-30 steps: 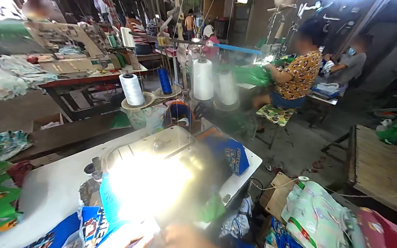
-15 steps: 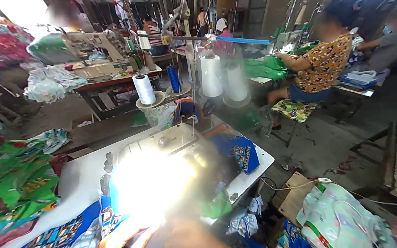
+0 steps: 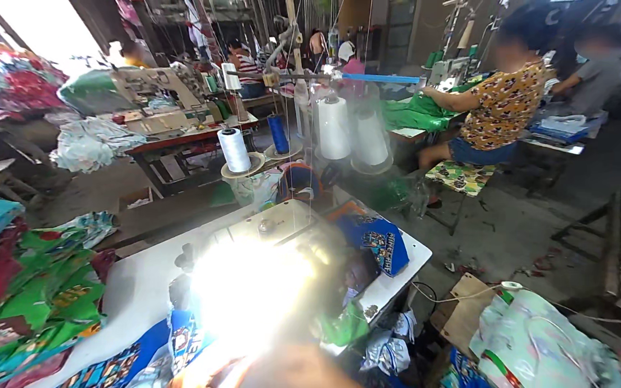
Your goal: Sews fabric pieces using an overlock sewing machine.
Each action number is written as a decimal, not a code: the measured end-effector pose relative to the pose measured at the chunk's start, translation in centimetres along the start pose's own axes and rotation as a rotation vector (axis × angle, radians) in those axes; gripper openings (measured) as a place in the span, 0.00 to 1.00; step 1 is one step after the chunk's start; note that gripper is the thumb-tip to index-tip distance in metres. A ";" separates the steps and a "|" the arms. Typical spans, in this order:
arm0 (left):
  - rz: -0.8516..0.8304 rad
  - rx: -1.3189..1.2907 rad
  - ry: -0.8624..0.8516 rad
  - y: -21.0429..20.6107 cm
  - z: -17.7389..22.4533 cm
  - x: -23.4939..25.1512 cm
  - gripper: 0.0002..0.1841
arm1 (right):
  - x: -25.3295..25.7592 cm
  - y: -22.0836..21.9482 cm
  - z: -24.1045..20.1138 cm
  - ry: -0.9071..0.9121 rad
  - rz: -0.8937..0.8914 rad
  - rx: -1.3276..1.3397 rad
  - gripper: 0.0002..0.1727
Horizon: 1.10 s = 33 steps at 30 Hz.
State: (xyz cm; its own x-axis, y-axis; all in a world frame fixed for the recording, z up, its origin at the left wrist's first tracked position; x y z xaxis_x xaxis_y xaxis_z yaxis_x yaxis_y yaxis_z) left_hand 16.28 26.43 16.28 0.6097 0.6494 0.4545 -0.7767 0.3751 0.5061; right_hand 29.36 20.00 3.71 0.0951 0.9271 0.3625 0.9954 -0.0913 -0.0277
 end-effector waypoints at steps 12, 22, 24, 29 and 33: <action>-0.050 -0.021 0.012 0.1 0.2 0.0 0.12 | 0.3 0.1 0.0 0.004 -0.073 -0.024 0.06; -0.085 -0.027 0.005 0.1 -0.4 -0.2 0.14 | 0.1 0.1 -0.2 0.004 0.012 -0.008 0.04; -0.079 -0.037 -0.004 0.1 -0.1 -0.1 0.13 | 0.1 0.1 -0.3 0.004 0.012 0.002 0.03; -0.054 -0.042 -0.008 0.0 0.7 0.0 0.13 | 0.1 0.2 -0.5 0.013 0.011 -0.005 0.04; -0.050 -0.044 -0.009 0.1 0.4 -0.1 0.14 | 0.2 0.2 -0.4 0.019 0.014 -0.027 0.04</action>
State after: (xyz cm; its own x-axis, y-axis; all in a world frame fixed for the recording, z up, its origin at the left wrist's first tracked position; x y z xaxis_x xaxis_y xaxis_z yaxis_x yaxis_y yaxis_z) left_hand 16.21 26.18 16.57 0.6491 0.6234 0.4360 -0.7513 0.4356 0.4958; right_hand 29.53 20.02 4.10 0.1090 0.9184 0.3803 0.9934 -0.1147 -0.0077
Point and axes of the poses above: each hand's wrist, its own x-axis towards the middle knuckle, its own y-axis out of the back of the hand, z = x × y, the point moved 6 cm from there along x, towards the middle knuckle, and after that the axes turned 11 degrees about -x, right-handed, at the moved point
